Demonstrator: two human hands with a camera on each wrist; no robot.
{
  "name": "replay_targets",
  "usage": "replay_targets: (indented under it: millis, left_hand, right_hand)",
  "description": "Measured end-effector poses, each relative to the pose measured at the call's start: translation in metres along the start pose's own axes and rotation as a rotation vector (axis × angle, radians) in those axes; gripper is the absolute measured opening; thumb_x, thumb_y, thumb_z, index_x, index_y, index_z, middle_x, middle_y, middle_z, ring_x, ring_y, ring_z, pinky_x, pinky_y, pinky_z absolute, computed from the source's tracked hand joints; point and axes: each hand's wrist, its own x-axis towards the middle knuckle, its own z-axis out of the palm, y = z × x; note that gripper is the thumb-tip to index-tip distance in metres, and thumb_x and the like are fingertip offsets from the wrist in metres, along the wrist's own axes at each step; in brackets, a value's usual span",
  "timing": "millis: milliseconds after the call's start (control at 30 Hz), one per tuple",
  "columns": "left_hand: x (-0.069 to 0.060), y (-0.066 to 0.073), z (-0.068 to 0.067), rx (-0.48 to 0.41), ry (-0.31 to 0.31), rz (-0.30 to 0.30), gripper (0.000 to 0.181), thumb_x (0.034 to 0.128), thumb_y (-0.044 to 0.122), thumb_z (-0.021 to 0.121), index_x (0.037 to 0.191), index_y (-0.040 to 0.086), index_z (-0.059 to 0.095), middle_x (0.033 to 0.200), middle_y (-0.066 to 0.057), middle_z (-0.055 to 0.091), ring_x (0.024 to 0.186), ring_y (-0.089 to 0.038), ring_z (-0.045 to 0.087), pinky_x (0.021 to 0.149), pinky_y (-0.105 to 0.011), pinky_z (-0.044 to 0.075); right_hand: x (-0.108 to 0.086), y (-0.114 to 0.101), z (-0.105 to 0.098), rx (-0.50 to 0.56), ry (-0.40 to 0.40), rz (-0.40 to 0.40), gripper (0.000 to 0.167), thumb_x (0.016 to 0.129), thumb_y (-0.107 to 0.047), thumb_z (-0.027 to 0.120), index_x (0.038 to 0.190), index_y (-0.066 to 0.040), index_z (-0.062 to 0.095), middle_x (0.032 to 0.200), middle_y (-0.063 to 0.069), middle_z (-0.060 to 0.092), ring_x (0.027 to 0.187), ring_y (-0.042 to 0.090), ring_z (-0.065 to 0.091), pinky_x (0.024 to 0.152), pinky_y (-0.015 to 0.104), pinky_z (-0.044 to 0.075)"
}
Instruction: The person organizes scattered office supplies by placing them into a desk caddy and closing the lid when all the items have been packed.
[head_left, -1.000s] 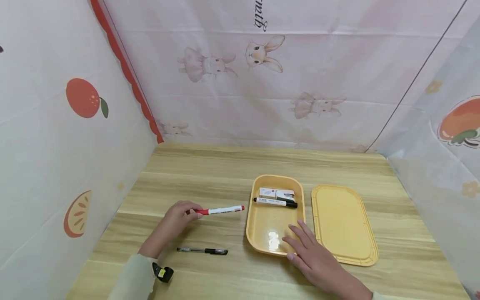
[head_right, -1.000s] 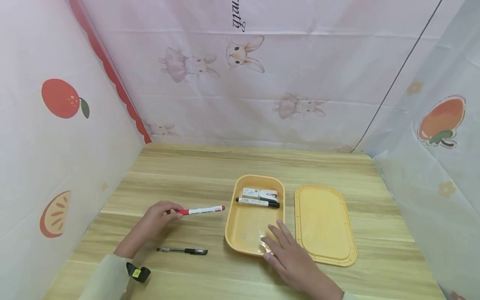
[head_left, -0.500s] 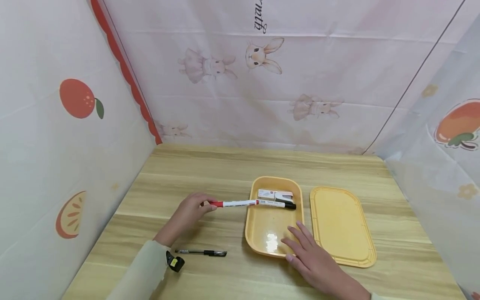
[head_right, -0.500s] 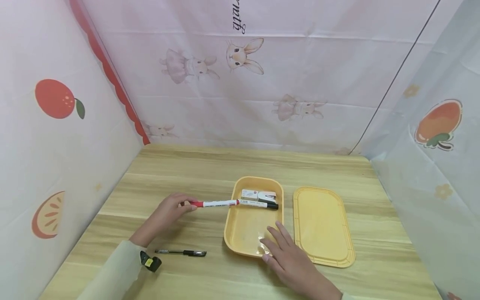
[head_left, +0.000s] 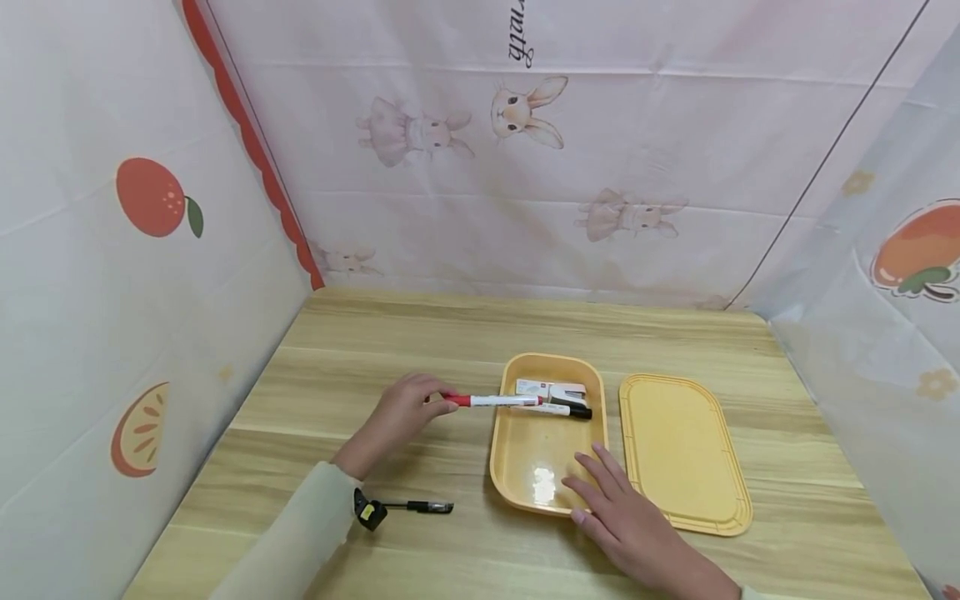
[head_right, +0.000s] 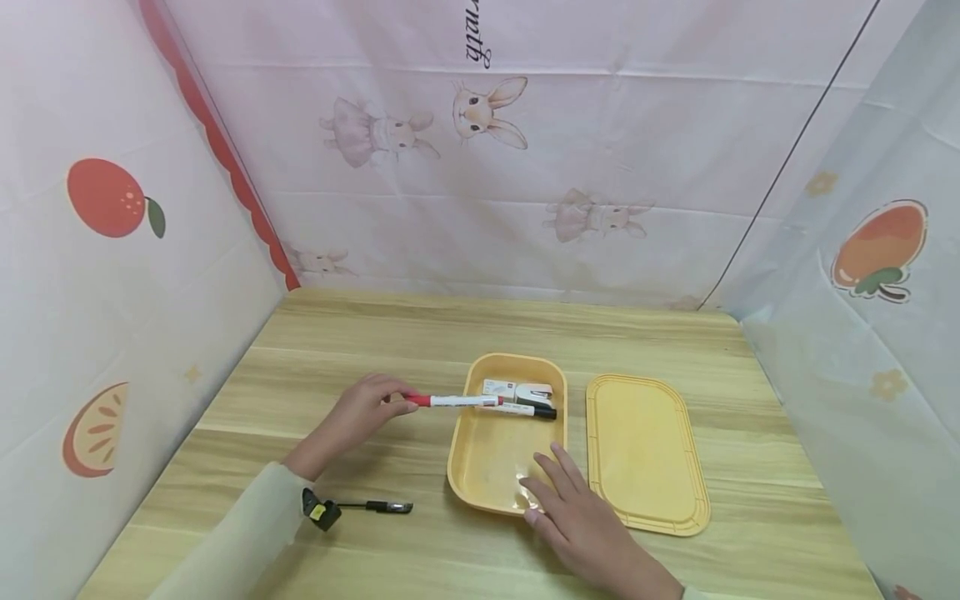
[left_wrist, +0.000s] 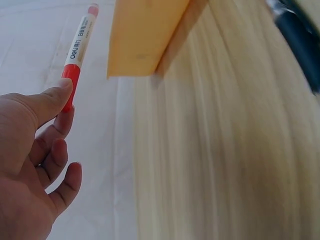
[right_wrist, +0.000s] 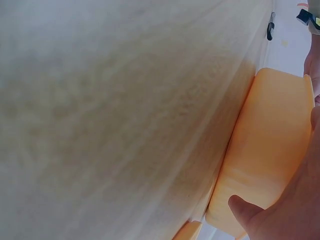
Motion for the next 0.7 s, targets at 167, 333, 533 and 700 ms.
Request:
replay_targets:
  millis: [167, 333, 533, 700]
  left_hand:
    - [0.009, 0.012, 0.003, 0.059, 0.003, 0.059, 0.014, 0.0915, 0.038, 0.073, 0.103, 0.03, 0.077, 0.106, 0.012, 0.072, 0.095, -0.012, 0.058, 0.078, -0.032, 0.047]
    - [0.019, 0.022, 0.009, 0.138, -0.012, 0.124, 0.019, 0.0919, 0.04, 0.072, 0.105, 0.028, 0.078, 0.104, 0.012, 0.074, 0.093, -0.009, 0.057, 0.08, -0.031, 0.046]
    - [0.025, 0.033, 0.014, 0.187, -0.029, 0.148, 0.02, 0.0918, 0.04, 0.073, 0.106, 0.028, 0.078, 0.105, 0.012, 0.074, 0.092, -0.009, 0.056, 0.085, -0.033, 0.045]
    - [0.029, 0.04, 0.017, 0.227, -0.025, 0.182, 0.019, 0.0918, 0.038, 0.073, 0.106, 0.027, 0.078, 0.105, 0.011, 0.075, 0.09, -0.009, 0.055, 0.084, -0.033, 0.045]
  right_hand:
    - [0.0, -0.001, 0.0, 0.0, 0.0, 0.006, 0.04, 0.106, -0.039, 0.05, 0.143, -0.026, 0.054, 0.163, 0.007, 0.035, 0.155, 0.029, 0.015, 0.104, 0.05, 0.049]
    - [0.0, -0.001, -0.001, 0.003, -0.006, 0.011, 0.04, 0.106, -0.039, 0.049, 0.144, -0.025, 0.054, 0.163, 0.007, 0.034, 0.156, 0.029, 0.014, 0.104, 0.051, 0.049]
    - [0.0, -0.003, -0.004, 0.0, -0.011, 0.004, 0.04, 0.106, -0.039, 0.049, 0.143, -0.025, 0.054, 0.163, 0.007, 0.035, 0.155, 0.03, 0.015, 0.104, 0.051, 0.049]
    - [0.001, -0.004, -0.005, 0.0, 0.002, 0.003, 0.039, 0.106, -0.038, 0.051, 0.142, -0.025, 0.055, 0.161, 0.008, 0.037, 0.155, 0.031, 0.017, 0.104, 0.05, 0.049]
